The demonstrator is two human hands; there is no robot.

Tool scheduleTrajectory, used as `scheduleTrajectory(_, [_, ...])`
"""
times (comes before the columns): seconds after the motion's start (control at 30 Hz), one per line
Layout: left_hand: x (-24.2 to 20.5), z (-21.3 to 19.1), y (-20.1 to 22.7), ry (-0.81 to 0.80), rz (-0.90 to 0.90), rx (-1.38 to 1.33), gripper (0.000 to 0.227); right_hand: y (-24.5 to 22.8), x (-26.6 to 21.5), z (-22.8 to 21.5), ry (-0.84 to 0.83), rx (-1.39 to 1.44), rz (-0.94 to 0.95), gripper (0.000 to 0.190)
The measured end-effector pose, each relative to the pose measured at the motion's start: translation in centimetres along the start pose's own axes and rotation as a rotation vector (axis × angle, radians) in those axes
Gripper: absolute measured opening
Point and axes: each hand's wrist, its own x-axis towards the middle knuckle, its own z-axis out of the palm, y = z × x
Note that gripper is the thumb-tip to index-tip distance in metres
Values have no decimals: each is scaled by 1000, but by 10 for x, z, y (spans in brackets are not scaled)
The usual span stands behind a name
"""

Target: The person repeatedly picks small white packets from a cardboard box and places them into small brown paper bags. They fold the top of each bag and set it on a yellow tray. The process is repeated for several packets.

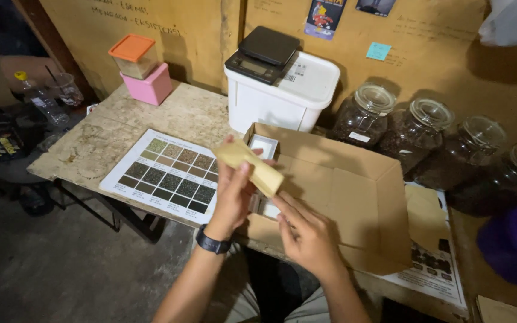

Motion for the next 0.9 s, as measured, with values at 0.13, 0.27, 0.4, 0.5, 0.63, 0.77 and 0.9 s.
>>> scheduleTrajectory(0.13, [6,-8,12,160,-38,114,91,24,-17,9,-12,73,2,32])
scheduleTrajectory(0.27, [5,-15,4,273,-121,83,79,22,5,-11,-454,121,496,28])
scheduleTrajectory(0.4, [-1,-10,10,243,-141,70,78,64,19,11,-632,340,538,34])
scheduleTrajectory(0.5, [-4,-8,14,213,-152,82,82,79,35,35,-846,248,604,40])
scheduleTrajectory(0.63, [-5,-8,16,188,-167,86,85,59,44,41,-989,66,608,48])
scheduleTrajectory(0.77, [-3,-8,17,159,-148,93,84,44,54,37,-992,-7,602,49])
scheduleTrajectory(0.9, [-2,-9,15,139,-140,114,83,66,31,46,-882,84,565,28])
